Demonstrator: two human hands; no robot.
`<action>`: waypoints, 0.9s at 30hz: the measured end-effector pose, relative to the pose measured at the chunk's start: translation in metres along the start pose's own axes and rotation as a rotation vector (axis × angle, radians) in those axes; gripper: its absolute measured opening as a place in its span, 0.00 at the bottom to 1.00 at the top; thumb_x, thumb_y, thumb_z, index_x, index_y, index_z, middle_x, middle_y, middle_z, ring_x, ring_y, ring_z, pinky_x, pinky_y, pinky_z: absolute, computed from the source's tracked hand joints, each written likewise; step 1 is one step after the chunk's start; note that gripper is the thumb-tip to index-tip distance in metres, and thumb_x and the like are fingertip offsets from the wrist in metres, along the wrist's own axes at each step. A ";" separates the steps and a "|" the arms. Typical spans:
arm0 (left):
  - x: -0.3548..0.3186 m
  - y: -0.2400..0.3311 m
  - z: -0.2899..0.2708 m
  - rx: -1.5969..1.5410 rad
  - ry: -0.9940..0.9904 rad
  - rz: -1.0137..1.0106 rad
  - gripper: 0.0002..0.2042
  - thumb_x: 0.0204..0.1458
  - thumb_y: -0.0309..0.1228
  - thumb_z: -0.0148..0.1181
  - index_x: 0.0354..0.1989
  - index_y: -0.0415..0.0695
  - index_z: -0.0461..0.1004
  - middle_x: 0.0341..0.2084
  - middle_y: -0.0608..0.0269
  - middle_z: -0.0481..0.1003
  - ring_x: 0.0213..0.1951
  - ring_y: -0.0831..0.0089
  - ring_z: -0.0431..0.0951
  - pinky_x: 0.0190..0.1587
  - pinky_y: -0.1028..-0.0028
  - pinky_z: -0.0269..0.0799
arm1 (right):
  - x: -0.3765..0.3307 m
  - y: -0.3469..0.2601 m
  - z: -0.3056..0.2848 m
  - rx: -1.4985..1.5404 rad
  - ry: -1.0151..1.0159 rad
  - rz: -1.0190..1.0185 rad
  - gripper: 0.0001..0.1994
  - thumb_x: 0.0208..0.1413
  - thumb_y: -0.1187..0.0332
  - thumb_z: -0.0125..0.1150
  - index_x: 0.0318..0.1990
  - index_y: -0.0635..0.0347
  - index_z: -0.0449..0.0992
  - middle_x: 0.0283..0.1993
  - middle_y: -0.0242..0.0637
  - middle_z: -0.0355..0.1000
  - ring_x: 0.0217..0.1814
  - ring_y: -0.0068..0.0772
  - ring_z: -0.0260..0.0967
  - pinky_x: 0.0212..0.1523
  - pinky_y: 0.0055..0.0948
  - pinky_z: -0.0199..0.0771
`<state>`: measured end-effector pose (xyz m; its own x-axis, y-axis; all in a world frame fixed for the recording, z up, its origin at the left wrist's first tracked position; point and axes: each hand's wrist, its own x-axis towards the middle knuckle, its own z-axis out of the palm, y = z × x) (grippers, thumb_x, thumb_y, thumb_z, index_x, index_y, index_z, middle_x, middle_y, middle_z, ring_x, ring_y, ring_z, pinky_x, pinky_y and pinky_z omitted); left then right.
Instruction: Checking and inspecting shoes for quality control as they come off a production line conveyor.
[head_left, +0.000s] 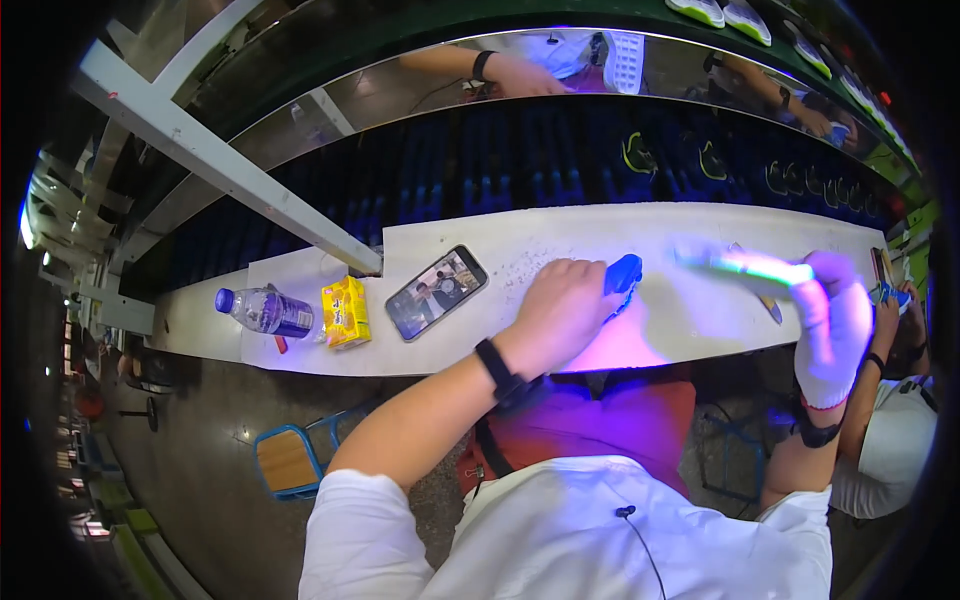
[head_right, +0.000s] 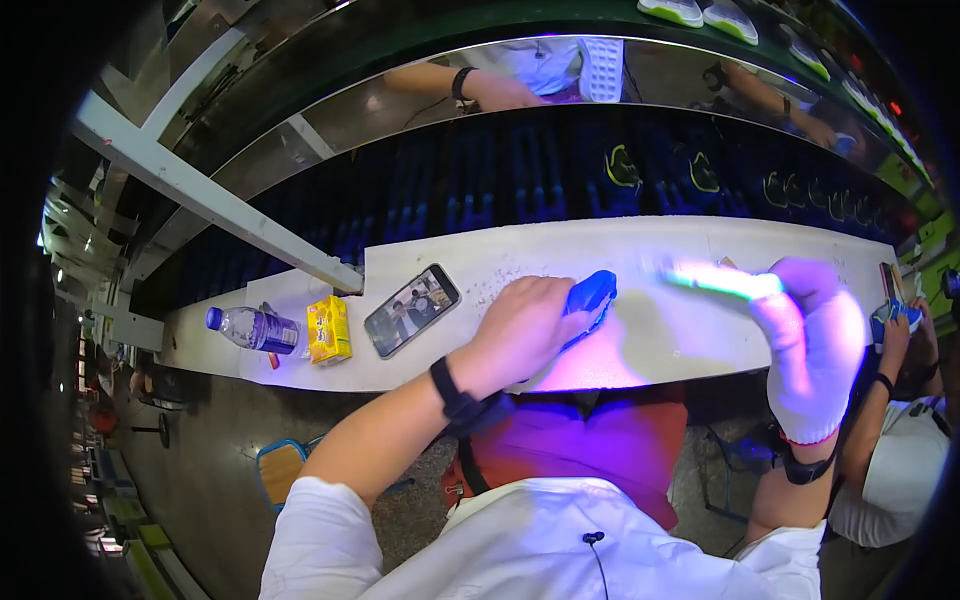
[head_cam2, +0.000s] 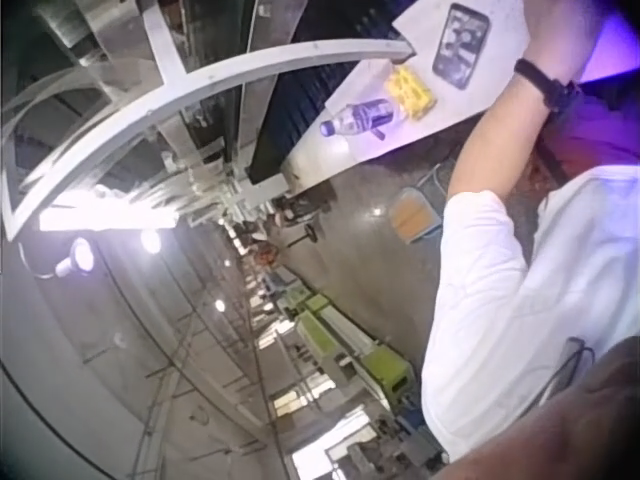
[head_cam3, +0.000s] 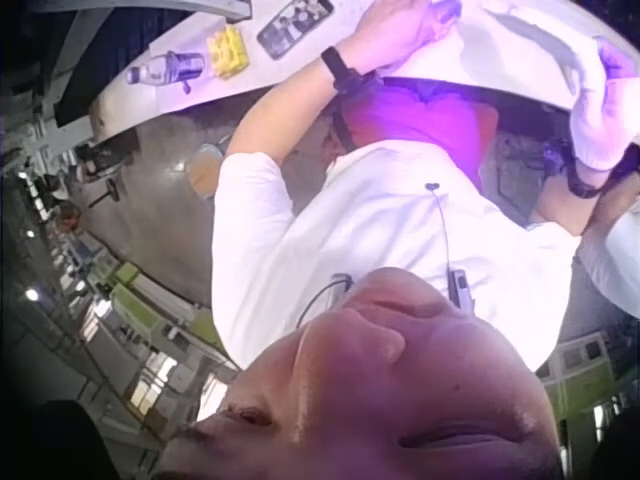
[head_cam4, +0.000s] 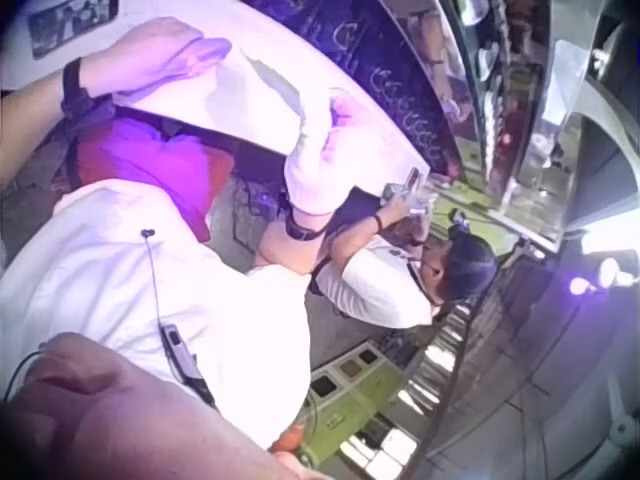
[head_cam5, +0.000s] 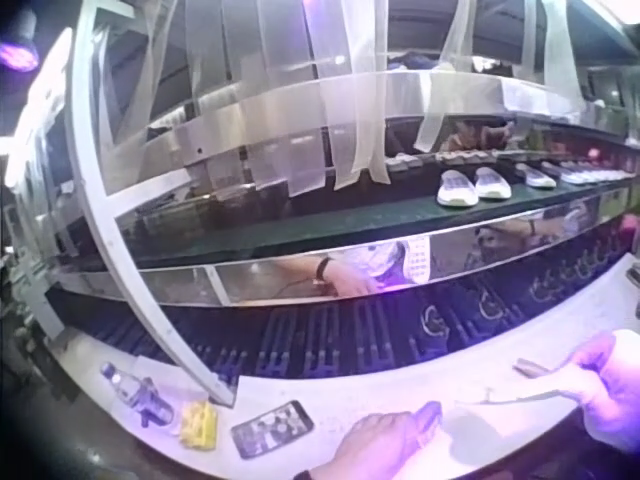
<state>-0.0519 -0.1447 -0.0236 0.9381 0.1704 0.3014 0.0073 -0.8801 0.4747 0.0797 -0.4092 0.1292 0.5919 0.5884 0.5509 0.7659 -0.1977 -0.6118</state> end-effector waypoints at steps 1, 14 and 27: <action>0.010 0.005 0.006 -0.006 -0.195 -0.077 0.18 0.64 0.42 0.63 0.48 0.37 0.78 0.39 0.43 0.83 0.43 0.46 0.84 0.50 0.52 0.78 | -0.009 0.003 -0.003 -0.150 -0.107 0.088 0.10 0.67 0.67 0.63 0.44 0.68 0.78 0.35 0.44 0.80 0.32 0.34 0.77 0.37 0.36 0.76; -0.025 0.051 0.008 -0.694 0.221 0.103 0.22 0.63 0.34 0.66 0.61 0.40 0.70 0.56 0.43 0.76 0.57 0.46 0.79 0.65 0.52 0.70 | -0.122 0.067 0.077 0.801 0.252 0.474 0.26 0.63 0.46 0.72 0.49 0.60 0.71 0.49 0.41 0.79 0.51 0.31 0.78 0.58 0.34 0.76; -0.070 0.068 -0.022 -0.533 0.209 0.191 0.13 0.55 0.20 0.69 0.47 0.40 0.74 0.60 0.33 0.77 0.61 0.36 0.79 0.65 0.47 0.76 | -0.110 0.005 0.104 1.088 -0.034 0.483 0.16 0.54 0.66 0.79 0.41 0.61 0.75 0.72 0.68 0.66 0.76 0.58 0.66 0.74 0.51 0.66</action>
<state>-0.1244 -0.2070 0.0061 0.8174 0.1619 0.5528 -0.3800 -0.5698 0.7287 -0.0073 -0.3930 0.0062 0.7410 0.6597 0.1253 -0.1596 0.3544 -0.9214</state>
